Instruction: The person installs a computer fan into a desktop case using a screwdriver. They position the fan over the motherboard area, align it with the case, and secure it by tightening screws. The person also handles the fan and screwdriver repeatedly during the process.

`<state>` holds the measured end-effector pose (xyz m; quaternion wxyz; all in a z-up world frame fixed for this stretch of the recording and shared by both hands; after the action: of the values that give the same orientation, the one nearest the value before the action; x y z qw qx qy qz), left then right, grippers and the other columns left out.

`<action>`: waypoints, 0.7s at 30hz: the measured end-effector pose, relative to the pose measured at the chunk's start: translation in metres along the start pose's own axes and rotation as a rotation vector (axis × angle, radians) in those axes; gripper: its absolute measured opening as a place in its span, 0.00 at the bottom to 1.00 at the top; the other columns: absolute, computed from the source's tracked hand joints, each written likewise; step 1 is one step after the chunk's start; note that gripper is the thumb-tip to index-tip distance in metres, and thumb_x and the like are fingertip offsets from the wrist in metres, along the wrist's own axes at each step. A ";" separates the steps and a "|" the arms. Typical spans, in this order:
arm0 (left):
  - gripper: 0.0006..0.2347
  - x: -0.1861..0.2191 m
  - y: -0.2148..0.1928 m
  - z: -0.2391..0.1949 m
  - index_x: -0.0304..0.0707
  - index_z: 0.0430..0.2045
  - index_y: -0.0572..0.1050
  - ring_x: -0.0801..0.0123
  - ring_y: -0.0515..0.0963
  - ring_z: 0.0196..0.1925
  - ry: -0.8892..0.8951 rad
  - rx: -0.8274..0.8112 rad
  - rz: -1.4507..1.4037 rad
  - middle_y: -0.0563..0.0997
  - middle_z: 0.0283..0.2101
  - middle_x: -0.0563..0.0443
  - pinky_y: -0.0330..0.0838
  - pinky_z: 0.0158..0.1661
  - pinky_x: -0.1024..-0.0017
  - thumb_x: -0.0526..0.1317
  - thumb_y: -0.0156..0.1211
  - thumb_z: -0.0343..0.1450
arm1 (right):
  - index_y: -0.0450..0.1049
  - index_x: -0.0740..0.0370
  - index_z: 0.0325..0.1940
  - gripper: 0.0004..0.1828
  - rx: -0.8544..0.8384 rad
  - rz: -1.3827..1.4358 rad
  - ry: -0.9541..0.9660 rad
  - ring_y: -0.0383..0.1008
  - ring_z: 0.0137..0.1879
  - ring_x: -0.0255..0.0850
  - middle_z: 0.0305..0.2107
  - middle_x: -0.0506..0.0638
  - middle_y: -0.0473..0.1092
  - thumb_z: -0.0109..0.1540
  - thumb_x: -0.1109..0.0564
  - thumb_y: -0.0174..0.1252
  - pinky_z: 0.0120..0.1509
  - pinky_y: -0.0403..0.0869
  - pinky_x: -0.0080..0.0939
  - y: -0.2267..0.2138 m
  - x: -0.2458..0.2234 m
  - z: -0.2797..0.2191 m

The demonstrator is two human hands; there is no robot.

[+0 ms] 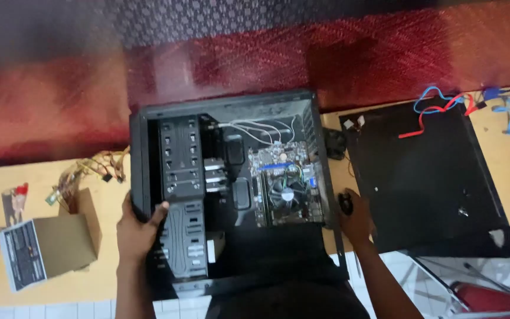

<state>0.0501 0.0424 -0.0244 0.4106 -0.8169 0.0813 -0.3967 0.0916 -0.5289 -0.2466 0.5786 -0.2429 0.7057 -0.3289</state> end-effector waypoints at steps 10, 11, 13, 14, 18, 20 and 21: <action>0.42 0.044 0.006 -0.047 0.14 0.68 0.58 0.25 0.62 0.70 0.640 0.372 0.242 0.63 0.67 0.13 0.55 0.68 0.42 0.51 0.68 0.65 | 0.69 0.61 0.68 0.35 0.112 0.005 -0.033 0.67 0.66 0.57 0.58 0.61 0.67 0.59 0.47 0.68 0.67 0.67 0.56 -0.004 -0.002 -0.002; 0.35 0.073 0.031 -0.071 0.31 0.63 0.66 0.41 0.71 0.63 0.514 -0.027 0.180 0.71 0.62 0.30 0.64 0.62 0.50 0.46 0.71 0.61 | 0.70 0.58 0.65 0.33 0.107 -0.008 -0.077 0.69 0.62 0.57 0.55 0.61 0.68 0.59 0.45 0.67 0.60 0.70 0.58 -0.007 -0.011 -0.005; 0.30 0.080 0.086 -0.113 0.50 0.57 0.73 0.58 0.79 0.57 0.365 -0.423 0.119 0.78 0.57 0.47 0.73 0.56 0.58 0.42 0.73 0.58 | 0.71 0.56 0.63 0.31 0.088 -0.025 -0.123 0.72 0.58 0.57 0.52 0.60 0.70 0.59 0.43 0.66 0.54 0.73 0.60 -0.012 -0.030 -0.013; 0.32 0.065 0.136 -0.139 0.47 0.63 0.67 0.57 0.74 0.64 0.507 -0.817 0.188 0.74 0.63 0.47 0.66 0.62 0.59 0.48 0.71 0.62 | 0.71 0.57 0.63 0.30 0.069 -0.065 -0.017 0.72 0.58 0.56 0.52 0.59 0.69 0.61 0.43 0.65 0.55 0.73 0.58 -0.014 -0.032 -0.017; 0.21 0.098 0.155 -0.189 0.54 0.61 0.70 0.65 0.74 0.61 0.083 -1.508 0.752 0.74 0.61 0.52 0.65 0.59 0.65 0.58 0.47 0.75 | 0.67 0.60 0.69 0.37 0.007 -0.235 0.152 0.67 0.65 0.58 0.57 0.61 0.69 0.60 0.43 0.67 0.63 0.70 0.59 -0.017 -0.048 -0.009; 0.21 0.092 0.162 -0.186 0.53 0.60 0.71 0.65 0.74 0.60 0.084 -1.546 0.730 0.75 0.61 0.52 0.65 0.59 0.64 0.57 0.46 0.76 | 0.65 0.59 0.69 0.44 0.067 -0.414 0.113 0.66 0.62 0.57 0.55 0.61 0.67 0.56 0.33 0.66 0.62 0.68 0.57 -0.008 -0.027 -0.001; 0.20 0.087 0.164 -0.186 0.52 0.59 0.72 0.66 0.75 0.60 0.077 -1.573 0.696 0.75 0.60 0.52 0.65 0.60 0.64 0.57 0.45 0.76 | 0.62 0.58 0.68 0.52 0.121 -0.590 0.054 0.66 0.59 0.56 0.54 0.61 0.65 0.53 0.23 0.65 0.62 0.66 0.55 0.000 -0.022 0.005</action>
<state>0.0076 -0.2169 -0.0299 -0.1795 -0.7787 0.5921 -0.1042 0.1010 -0.5144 -0.2328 0.4525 -0.3936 0.5991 -0.5305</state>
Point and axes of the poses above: each hand's wrist, its own z-axis towards the middle knuckle, its own y-axis out of the palm, x = y × z, the point moved 7 cm from there along z, towards the middle knuckle
